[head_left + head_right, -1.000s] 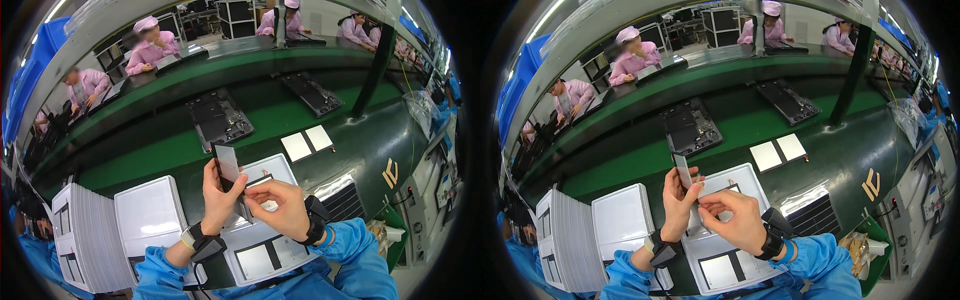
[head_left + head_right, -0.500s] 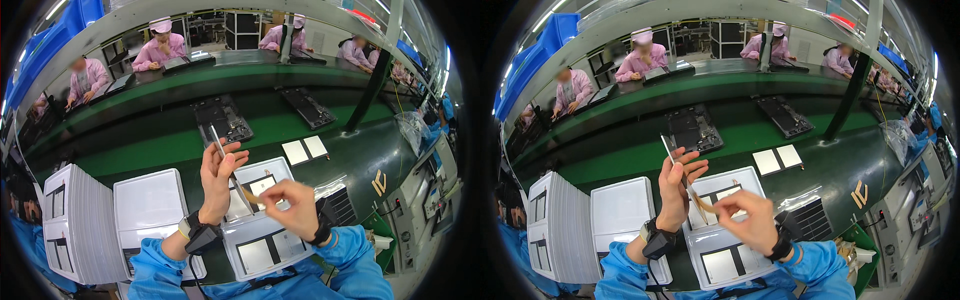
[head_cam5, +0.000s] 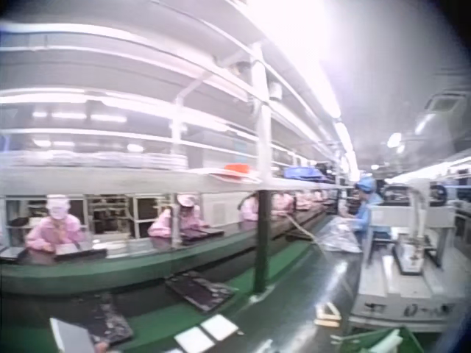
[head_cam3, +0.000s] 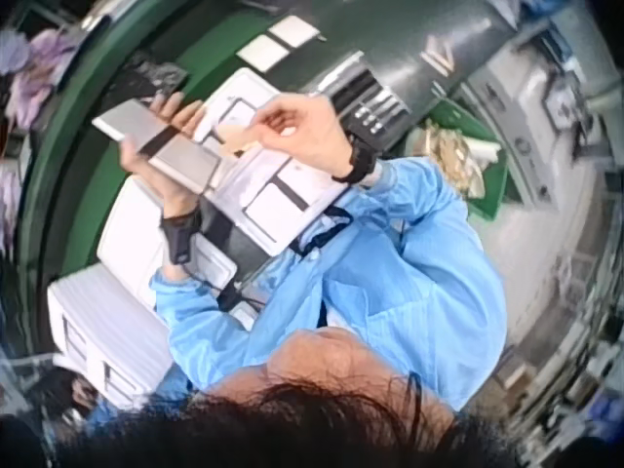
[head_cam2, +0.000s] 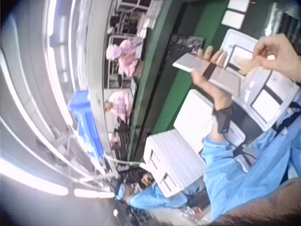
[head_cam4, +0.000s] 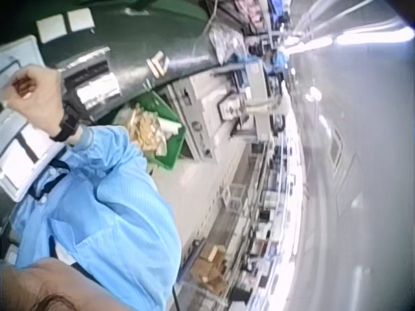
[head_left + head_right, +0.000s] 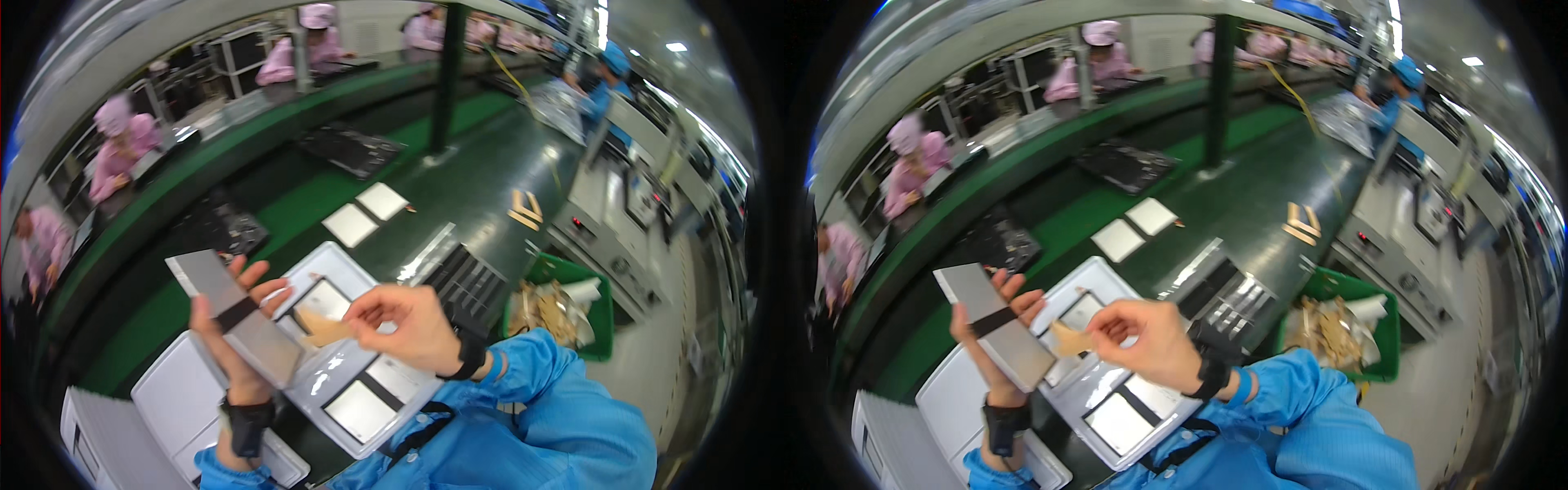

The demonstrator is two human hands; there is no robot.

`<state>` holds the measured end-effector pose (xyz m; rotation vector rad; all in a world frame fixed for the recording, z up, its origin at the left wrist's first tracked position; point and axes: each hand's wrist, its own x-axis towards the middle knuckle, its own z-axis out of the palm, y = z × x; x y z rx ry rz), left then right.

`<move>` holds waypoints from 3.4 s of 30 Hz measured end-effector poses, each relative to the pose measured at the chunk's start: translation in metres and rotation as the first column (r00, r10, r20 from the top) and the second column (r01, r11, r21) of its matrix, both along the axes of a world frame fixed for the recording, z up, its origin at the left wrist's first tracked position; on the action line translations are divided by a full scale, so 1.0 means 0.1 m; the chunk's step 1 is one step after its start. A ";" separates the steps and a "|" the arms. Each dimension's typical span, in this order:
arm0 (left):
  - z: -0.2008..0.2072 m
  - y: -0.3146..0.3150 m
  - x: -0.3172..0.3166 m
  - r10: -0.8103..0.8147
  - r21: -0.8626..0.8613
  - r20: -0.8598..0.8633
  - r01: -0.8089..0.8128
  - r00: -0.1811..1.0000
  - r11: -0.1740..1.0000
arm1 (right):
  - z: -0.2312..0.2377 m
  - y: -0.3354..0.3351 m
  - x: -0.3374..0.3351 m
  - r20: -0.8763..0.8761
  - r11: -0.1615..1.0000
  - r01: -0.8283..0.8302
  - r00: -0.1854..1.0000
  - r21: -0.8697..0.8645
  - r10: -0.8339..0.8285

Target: The recorder is assembling electronic components, specifically inserting small battery units and connecting flexible cables into electronic chassis on an assembly line.

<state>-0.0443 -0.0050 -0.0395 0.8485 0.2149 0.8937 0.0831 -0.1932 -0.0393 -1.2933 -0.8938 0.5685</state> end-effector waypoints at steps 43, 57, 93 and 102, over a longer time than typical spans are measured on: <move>0.11 0.81 -0.02 0.742 0.965 -0.250 0.224 0.622 0.137 | 0.70 1.18 0.82 0.639 0.998 -0.052 0.769 0.019 0.028; -0.58 2.04 0.34 0.142 0.218 -0.951 0.271 0.274 0.938 | 1.20 0.61 1.83 0.558 0.894 0.347 0.699 0.283 -0.448; -0.17 1.97 0.95 0.564 0.852 -0.498 0.249 0.659 0.461 | -0.25 3.20 2.45 0.409 0.990 0.141 0.903 0.013 -0.134; -0.25 2.37 0.04 0.774 0.846 -0.452 0.487 0.444 0.215 | -0.48 3.48 2.06 0.392 0.988 -0.022 0.916 -0.150 0.080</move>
